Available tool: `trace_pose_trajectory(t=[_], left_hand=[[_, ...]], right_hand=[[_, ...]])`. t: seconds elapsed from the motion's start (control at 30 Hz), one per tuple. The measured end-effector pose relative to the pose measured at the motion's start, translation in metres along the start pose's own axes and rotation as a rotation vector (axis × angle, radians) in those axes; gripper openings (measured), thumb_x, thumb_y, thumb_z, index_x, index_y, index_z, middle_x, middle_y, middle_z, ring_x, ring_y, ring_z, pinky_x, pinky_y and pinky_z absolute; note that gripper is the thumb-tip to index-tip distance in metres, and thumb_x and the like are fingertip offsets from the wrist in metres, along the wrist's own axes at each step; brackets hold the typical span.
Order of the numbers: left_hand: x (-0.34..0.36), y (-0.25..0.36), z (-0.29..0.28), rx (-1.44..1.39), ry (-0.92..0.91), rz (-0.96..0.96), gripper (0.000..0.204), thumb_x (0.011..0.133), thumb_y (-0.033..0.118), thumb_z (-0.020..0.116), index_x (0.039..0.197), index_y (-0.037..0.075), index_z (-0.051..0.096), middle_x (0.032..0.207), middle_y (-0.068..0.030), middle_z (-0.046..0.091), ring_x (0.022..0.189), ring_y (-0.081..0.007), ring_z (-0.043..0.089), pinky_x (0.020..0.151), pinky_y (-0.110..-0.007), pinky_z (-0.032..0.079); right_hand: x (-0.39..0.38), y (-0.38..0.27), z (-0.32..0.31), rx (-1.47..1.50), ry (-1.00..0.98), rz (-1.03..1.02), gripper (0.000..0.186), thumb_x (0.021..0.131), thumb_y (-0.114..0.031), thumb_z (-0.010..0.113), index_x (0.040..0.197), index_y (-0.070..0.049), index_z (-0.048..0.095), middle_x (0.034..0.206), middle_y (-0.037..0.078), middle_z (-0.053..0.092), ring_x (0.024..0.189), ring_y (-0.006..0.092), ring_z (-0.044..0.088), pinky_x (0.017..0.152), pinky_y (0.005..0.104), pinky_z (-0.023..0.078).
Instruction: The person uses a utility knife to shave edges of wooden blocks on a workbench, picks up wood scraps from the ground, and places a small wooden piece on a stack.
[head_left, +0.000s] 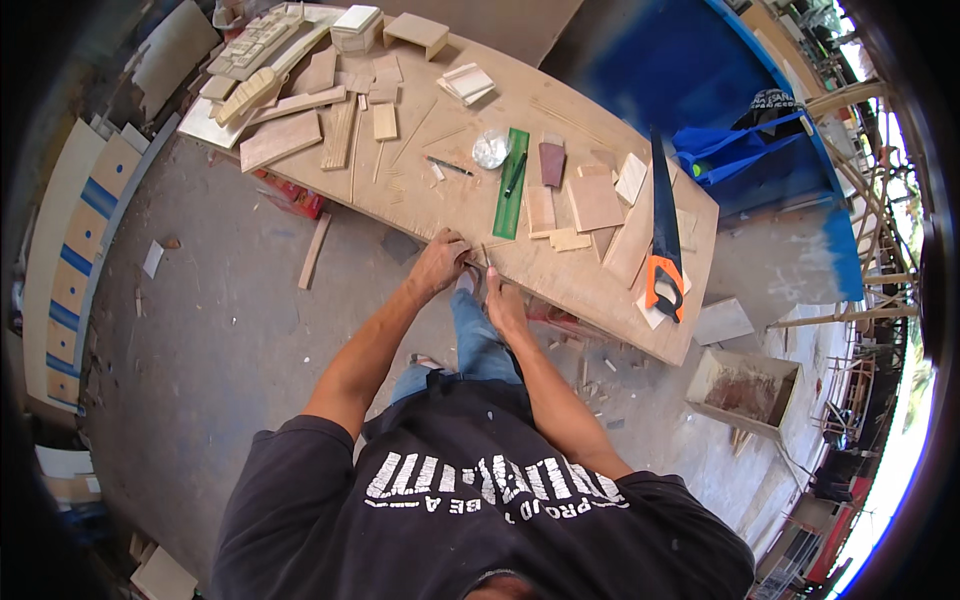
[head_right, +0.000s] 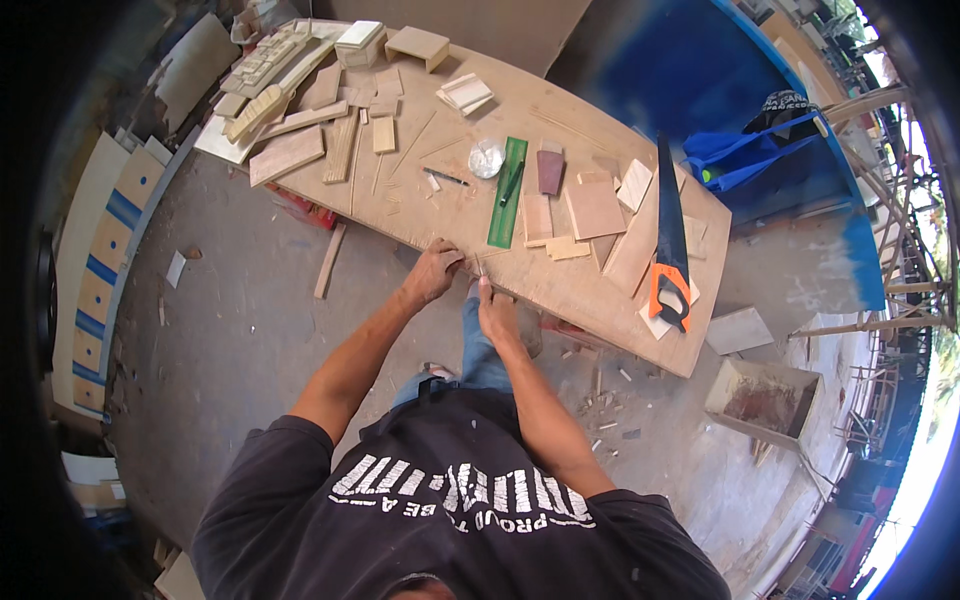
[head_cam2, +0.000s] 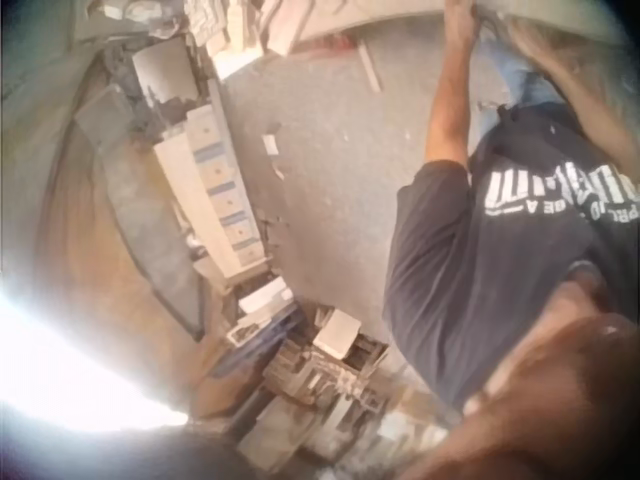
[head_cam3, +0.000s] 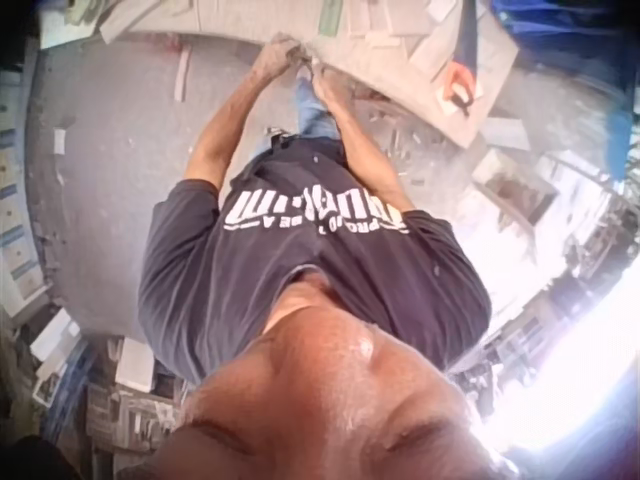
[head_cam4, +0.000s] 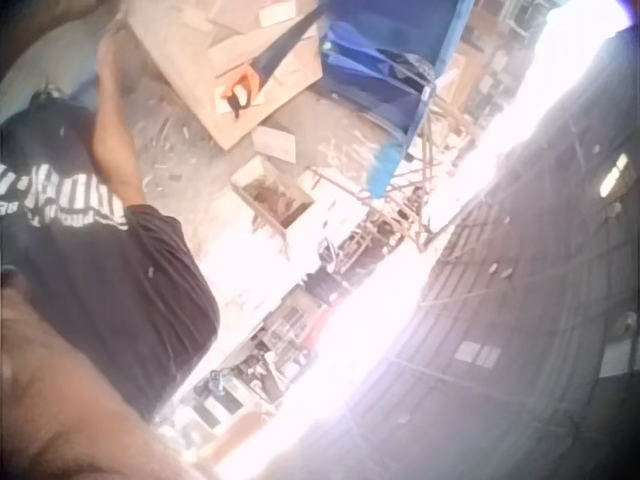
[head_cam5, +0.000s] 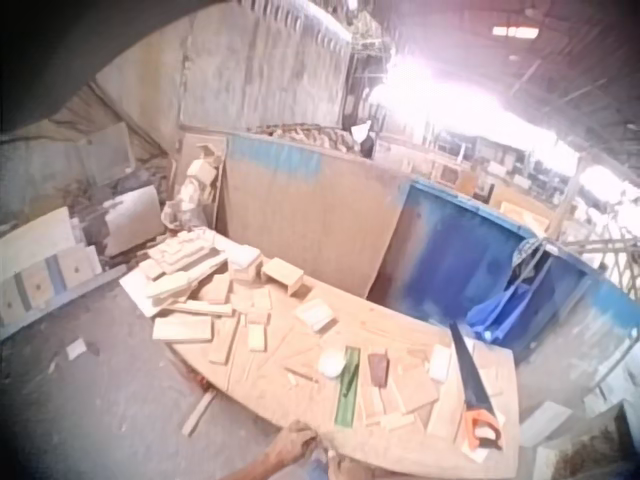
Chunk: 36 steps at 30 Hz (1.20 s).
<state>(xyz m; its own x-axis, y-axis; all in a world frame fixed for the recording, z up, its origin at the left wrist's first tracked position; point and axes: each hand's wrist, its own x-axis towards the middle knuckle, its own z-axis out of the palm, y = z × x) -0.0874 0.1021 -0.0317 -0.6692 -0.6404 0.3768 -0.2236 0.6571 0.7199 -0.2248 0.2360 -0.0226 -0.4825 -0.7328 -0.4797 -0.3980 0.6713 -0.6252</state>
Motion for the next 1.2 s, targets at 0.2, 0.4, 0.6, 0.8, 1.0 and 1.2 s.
trace_pose_trajectory(t=[0.2, 0.4, 0.6, 0.8, 1.0, 1.2], left_hand=[[0.000, 0.011, 0.000, 0.012, 0.015, -0.113, 0.005, 0.081, 0.001, 0.064, 0.079, 0.001, 0.068, 0.088, -0.0170, 0.065, 0.091, -0.0368, 0.058, 0.084, -0.043, 0.050], [0.002, 0.012, -0.001, 0.031, -0.029, -0.131, 0.007, 0.081, -0.001, 0.060, 0.081, 0.001, 0.068, 0.088, -0.0168, 0.064, 0.091, -0.0367, 0.058, 0.084, -0.043, 0.049], [0.003, 0.008, 0.001, 0.056, -0.036, -0.095, 0.007, 0.081, 0.000, 0.061, 0.083, 0.001, 0.068, 0.088, -0.0162, 0.064, 0.091, -0.0364, 0.058, 0.083, -0.044, 0.050], [0.001, 0.003, 0.003, 0.054, -0.027, -0.077, 0.009, 0.081, 0.000, 0.060, 0.085, 0.000, 0.068, 0.089, -0.0158, 0.064, 0.092, -0.0356, 0.058, 0.082, -0.043, 0.050], [-0.003, 0.007, 0.005, -0.002, -0.037, -0.081, 0.010, 0.083, -0.002, 0.060, 0.089, -0.001, 0.069, 0.088, -0.0170, 0.066, 0.090, -0.0367, 0.059, 0.081, -0.044, 0.050], [-0.001, 0.007, -0.001, 0.027, -0.022, -0.109, 0.010, 0.085, 0.002, 0.059, 0.091, 0.000, 0.067, 0.087, -0.0180, 0.065, 0.089, -0.0387, 0.059, 0.081, -0.046, 0.049]], right_hand=[[-0.011, -0.010, 0.003, -0.127, -0.057, 0.012, 0.094, 0.099, -0.069, 0.027, 0.106, 0.015, 0.067, 0.115, 0.042, 0.059, 0.116, 0.0530, 0.057, 0.104, 0.0532, 0.042], [-0.018, -0.020, 0.006, -0.115, 0.005, 0.015, 0.092, 0.100, -0.066, 0.027, 0.103, 0.016, 0.067, 0.110, 0.043, 0.061, 0.112, 0.0540, 0.059, 0.103, 0.0536, 0.043], [-0.017, -0.025, 0.011, -0.142, 0.045, 0.046, 0.086, 0.102, -0.061, 0.029, 0.102, 0.015, 0.068, 0.107, 0.042, 0.062, 0.109, 0.0544, 0.060, 0.101, 0.0546, 0.045], [-0.011, -0.023, 0.018, -0.169, 0.046, 0.058, 0.083, 0.102, -0.059, 0.031, 0.101, 0.015, 0.069, 0.107, 0.042, 0.062, 0.109, 0.0535, 0.061, 0.100, 0.0547, 0.046], [-0.015, -0.033, 0.018, -0.181, 0.024, 0.099, 0.080, 0.102, -0.058, 0.032, 0.099, 0.013, 0.069, 0.105, 0.041, 0.063, 0.105, 0.0545, 0.062, 0.097, 0.0547, 0.048], [-0.008, -0.035, 0.019, -0.131, 0.028, 0.037, 0.078, 0.102, -0.058, 0.033, 0.104, 0.012, 0.069, 0.106, 0.041, 0.063, 0.107, 0.0529, 0.062, 0.097, 0.0549, 0.048]])
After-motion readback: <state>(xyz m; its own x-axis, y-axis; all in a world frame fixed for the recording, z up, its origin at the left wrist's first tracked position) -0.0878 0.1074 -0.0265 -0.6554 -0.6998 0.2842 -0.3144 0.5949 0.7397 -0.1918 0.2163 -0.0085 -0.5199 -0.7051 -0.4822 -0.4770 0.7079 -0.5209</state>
